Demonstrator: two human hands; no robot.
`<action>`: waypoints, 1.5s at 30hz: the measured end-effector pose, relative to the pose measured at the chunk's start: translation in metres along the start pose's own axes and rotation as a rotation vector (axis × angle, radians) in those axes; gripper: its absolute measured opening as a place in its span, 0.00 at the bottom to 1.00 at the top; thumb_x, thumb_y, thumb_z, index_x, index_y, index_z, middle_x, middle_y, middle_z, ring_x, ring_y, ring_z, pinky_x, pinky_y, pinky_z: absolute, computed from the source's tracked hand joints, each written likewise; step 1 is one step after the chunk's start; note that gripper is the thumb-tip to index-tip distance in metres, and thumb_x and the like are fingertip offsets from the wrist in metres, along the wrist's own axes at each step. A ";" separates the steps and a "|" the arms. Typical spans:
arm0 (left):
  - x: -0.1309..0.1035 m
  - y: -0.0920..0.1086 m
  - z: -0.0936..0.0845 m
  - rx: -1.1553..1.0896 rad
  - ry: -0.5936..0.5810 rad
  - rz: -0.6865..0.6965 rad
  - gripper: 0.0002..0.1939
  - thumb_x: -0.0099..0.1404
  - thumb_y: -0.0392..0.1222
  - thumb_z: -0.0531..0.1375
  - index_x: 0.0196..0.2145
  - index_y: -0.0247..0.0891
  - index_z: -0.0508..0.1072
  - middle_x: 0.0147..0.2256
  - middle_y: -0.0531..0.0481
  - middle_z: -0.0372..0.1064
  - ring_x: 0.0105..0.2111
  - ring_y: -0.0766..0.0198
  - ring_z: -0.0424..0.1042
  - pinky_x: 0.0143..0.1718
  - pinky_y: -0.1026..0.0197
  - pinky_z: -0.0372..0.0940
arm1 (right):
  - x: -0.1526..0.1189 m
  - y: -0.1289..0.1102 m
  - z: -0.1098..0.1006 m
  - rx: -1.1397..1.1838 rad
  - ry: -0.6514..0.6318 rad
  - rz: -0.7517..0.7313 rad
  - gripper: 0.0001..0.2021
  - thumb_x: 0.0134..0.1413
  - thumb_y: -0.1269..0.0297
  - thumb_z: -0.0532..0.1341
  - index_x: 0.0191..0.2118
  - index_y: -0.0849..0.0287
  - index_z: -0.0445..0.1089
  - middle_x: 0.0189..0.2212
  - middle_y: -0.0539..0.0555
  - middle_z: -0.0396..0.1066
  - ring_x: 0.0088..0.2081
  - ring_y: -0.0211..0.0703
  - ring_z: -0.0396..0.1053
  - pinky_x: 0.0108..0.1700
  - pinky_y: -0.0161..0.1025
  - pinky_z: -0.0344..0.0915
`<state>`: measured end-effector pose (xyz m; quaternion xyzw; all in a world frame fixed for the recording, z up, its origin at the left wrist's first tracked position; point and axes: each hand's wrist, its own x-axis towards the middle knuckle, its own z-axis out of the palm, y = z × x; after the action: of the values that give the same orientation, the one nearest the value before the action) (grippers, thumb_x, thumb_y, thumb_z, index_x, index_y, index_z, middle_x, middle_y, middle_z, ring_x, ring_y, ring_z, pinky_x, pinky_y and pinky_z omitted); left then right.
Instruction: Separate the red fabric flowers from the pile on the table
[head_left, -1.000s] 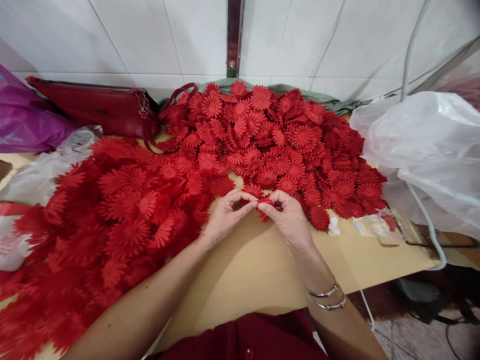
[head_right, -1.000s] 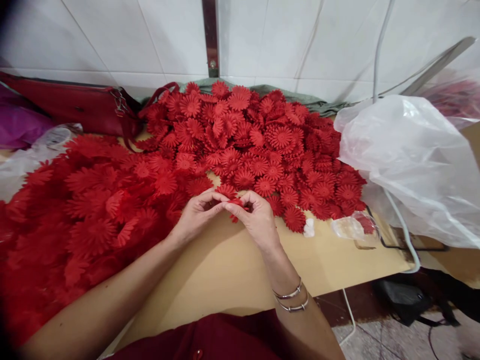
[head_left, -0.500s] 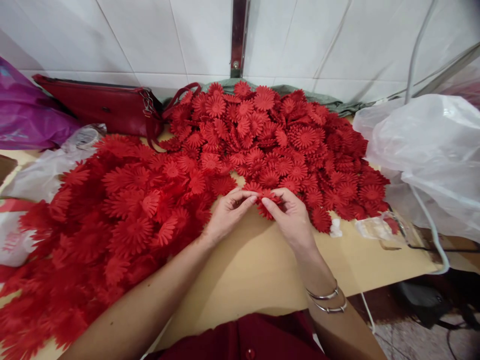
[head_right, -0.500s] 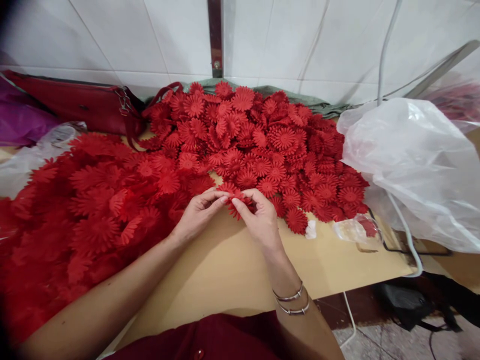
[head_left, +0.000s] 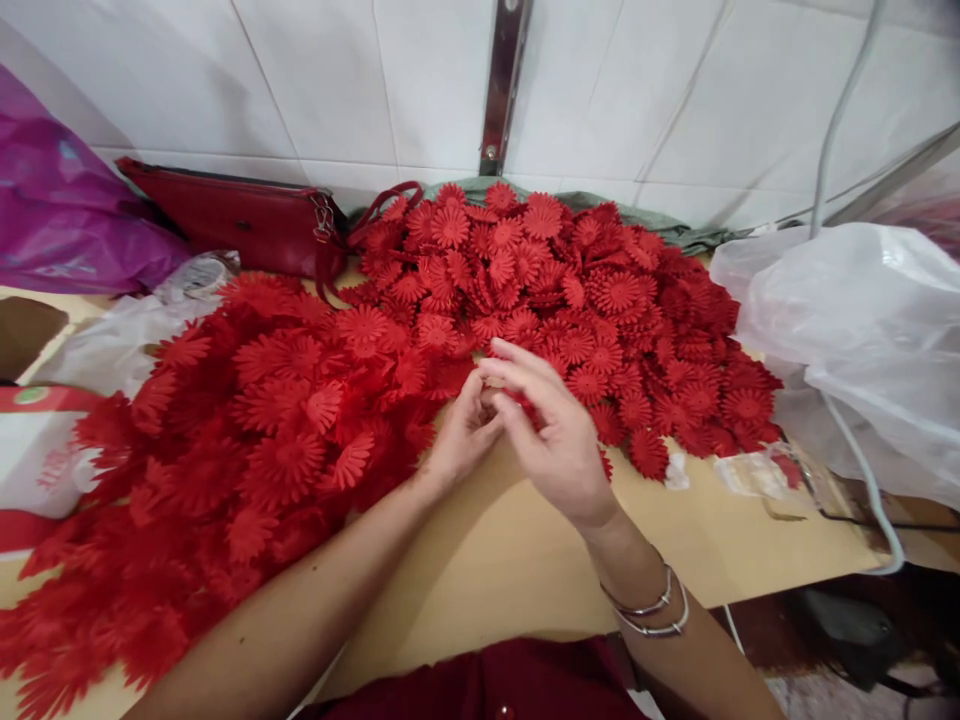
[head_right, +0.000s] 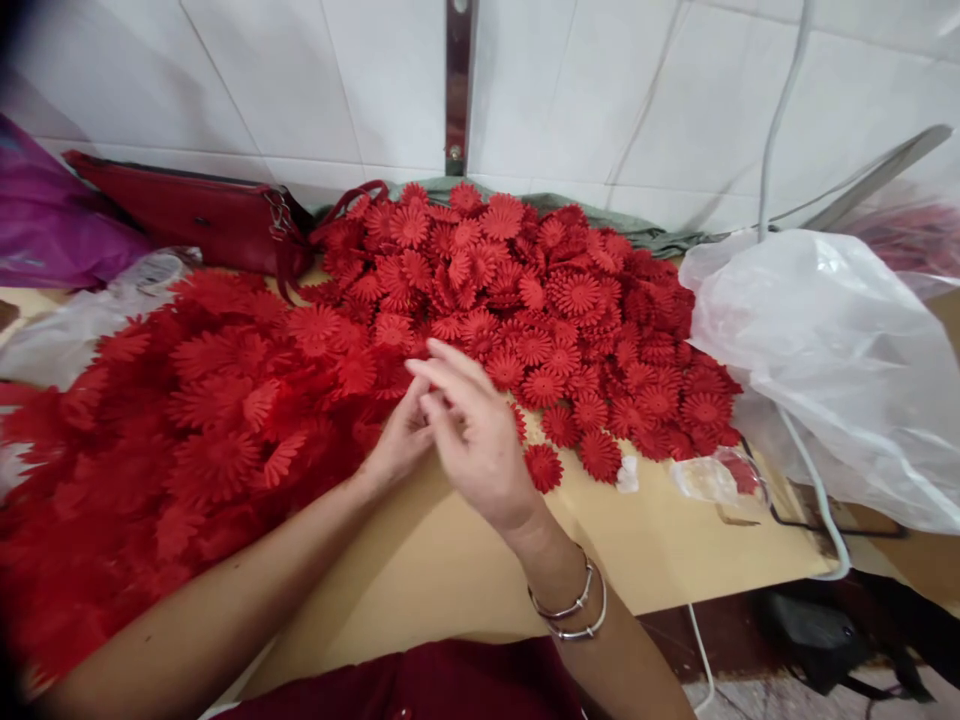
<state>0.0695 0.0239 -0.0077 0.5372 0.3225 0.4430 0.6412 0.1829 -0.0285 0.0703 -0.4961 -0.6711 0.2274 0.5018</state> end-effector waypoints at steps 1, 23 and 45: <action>0.002 0.001 0.000 -0.044 -0.013 -0.006 0.33 0.61 0.57 0.69 0.58 0.43 0.67 0.41 0.46 0.77 0.42 0.55 0.78 0.48 0.52 0.72 | 0.001 0.007 -0.004 -0.032 0.099 0.029 0.14 0.69 0.68 0.57 0.54 0.50 0.75 0.59 0.57 0.72 0.62 0.47 0.68 0.66 0.51 0.65; 0.006 0.006 -0.003 -0.406 0.010 -0.170 0.21 0.53 0.44 0.77 0.40 0.38 0.76 0.38 0.52 0.82 0.37 0.69 0.80 0.45 0.67 0.73 | -0.004 0.061 -0.009 -0.250 0.169 0.022 0.04 0.62 0.68 0.65 0.42 0.54 0.77 0.43 0.55 0.78 0.48 0.48 0.74 0.54 0.49 0.70; 0.006 0.000 -0.003 -0.144 0.070 -0.075 0.14 0.57 0.44 0.72 0.39 0.37 0.77 0.35 0.51 0.79 0.33 0.68 0.74 0.40 0.66 0.69 | -0.005 0.074 -0.008 0.102 0.192 0.246 0.07 0.60 0.63 0.64 0.31 0.56 0.73 0.40 0.55 0.73 0.44 0.45 0.72 0.50 0.44 0.67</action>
<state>0.0693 0.0301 -0.0075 0.4616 0.3318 0.4591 0.6827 0.2229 -0.0043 0.0117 -0.5678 -0.5419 0.2726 0.5564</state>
